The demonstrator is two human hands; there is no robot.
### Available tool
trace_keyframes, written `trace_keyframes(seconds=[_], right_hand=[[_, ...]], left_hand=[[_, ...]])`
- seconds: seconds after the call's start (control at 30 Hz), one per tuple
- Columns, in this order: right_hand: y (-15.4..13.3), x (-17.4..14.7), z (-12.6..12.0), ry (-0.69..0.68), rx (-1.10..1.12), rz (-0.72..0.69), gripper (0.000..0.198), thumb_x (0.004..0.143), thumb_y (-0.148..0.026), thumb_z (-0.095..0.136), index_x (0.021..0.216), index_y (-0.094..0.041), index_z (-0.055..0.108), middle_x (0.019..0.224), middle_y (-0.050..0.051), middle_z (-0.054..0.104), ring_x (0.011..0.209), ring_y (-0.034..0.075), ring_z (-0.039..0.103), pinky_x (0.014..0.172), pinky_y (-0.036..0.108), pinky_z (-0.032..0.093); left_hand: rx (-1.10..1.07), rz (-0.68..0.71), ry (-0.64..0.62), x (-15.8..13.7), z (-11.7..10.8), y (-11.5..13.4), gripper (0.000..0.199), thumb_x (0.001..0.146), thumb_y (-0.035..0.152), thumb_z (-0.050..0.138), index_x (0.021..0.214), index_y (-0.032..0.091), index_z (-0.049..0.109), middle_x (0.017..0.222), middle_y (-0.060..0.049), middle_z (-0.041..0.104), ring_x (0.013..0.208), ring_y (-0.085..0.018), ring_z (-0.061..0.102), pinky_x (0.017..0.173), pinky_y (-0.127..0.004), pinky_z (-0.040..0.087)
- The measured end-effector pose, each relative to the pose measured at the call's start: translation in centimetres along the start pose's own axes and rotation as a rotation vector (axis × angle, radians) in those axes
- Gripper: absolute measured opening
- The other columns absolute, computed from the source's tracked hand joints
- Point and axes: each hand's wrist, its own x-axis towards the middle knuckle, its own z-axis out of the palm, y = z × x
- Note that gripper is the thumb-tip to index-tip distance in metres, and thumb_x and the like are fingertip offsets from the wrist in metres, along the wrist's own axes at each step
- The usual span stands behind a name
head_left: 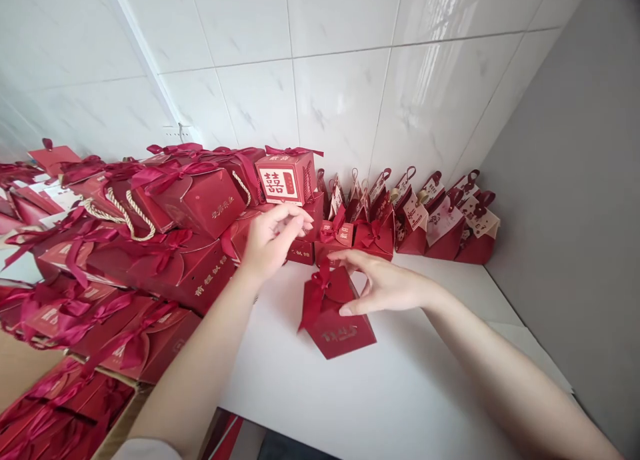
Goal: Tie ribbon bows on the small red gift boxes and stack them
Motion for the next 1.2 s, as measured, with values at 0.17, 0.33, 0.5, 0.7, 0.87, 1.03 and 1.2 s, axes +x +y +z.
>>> trace_keyframes(seconds=[0.17,0.33,0.5,0.7,0.87,1.03,1.2], right_hand=[[0.5,-0.2,0.6,0.085,-0.187,0.087,0.085,0.066,-0.06,0.078,0.139,-0.028,0.047,0.137,0.012,0.051,0.114,0.033,0.059,0.091,0.044,0.051],[-1.0,-1.2,-1.4,-0.038,-0.183,0.113,0.047,0.086,-0.055,0.061,0.123,-0.026,0.06,0.098,0.007,0.07,0.081,0.022,0.067,0.069,0.031,0.051],[-1.8,-1.7,-2.5,-0.037,-0.196,0.152,0.036,0.094,-0.05,0.05,0.113,-0.022,0.061,0.084,0.004,0.07,0.072,0.019,0.065,0.065,0.028,0.047],[-0.8,-1.2,-1.6,-0.005,-0.255,0.112,0.026,0.095,-0.045,0.049,0.103,-0.022,0.061,0.087,0.004,0.069,0.075,0.017,0.063,0.066,0.028,0.045],[-0.1,-0.7,-0.3,0.111,-0.276,0.086,0.018,0.094,-0.04,0.052,0.098,-0.023,0.056,0.098,0.004,0.067,0.082,0.017,0.061,0.072,0.029,0.045],[0.3,-0.6,0.0,0.052,-0.206,0.113,0.02,0.094,-0.035,0.054,0.109,-0.024,0.049,0.095,0.002,0.067,0.079,0.016,0.062,0.07,0.028,0.045],[0.1,-0.7,-0.5,0.057,-0.267,0.105,0.013,0.096,-0.024,0.048,0.109,-0.024,0.05,0.074,-0.004,0.061,0.061,0.013,0.054,0.059,0.024,0.041]], left_hand=[[-0.151,-0.142,-0.138,-1.4,2.2,-5.6,0.024,0.091,0.04,0.053,0.096,0.019,0.065,0.09,-0.005,0.07,0.082,-0.016,0.064,0.077,-0.029,0.051],[-0.211,-0.206,-0.412,-3.0,1.6,-6.9,0.027,0.092,0.04,0.05,0.095,0.018,0.066,0.107,-0.008,0.067,0.102,-0.022,0.061,0.09,-0.034,0.048],[-0.196,-0.27,-0.622,-2.9,0.9,-7.0,0.022,0.087,0.033,0.058,0.104,0.02,0.061,0.122,-0.008,0.061,0.118,-0.026,0.055,0.101,-0.038,0.042],[-0.346,-0.317,-0.658,-2.9,1.6,-8.9,0.025,0.089,0.038,0.049,0.097,0.017,0.06,0.126,-0.01,0.057,0.122,-0.029,0.051,0.104,-0.04,0.037],[-0.439,-0.341,-0.661,-2.9,2.0,-9.8,0.013,0.079,0.027,0.053,0.086,0.016,0.056,0.129,-0.01,0.056,0.121,-0.03,0.051,0.103,-0.041,0.035],[-0.34,-0.288,-0.685,-3.0,1.7,-9.0,0.013,0.08,0.028,0.062,0.083,0.017,0.055,0.132,-0.008,0.054,0.123,-0.029,0.049,0.106,-0.04,0.032],[-0.377,-0.261,-0.699,-2.9,1.7,-8.8,0.023,0.083,0.033,0.064,0.071,0.015,0.057,0.131,-0.01,0.054,0.121,-0.028,0.051,0.106,-0.04,0.033]])
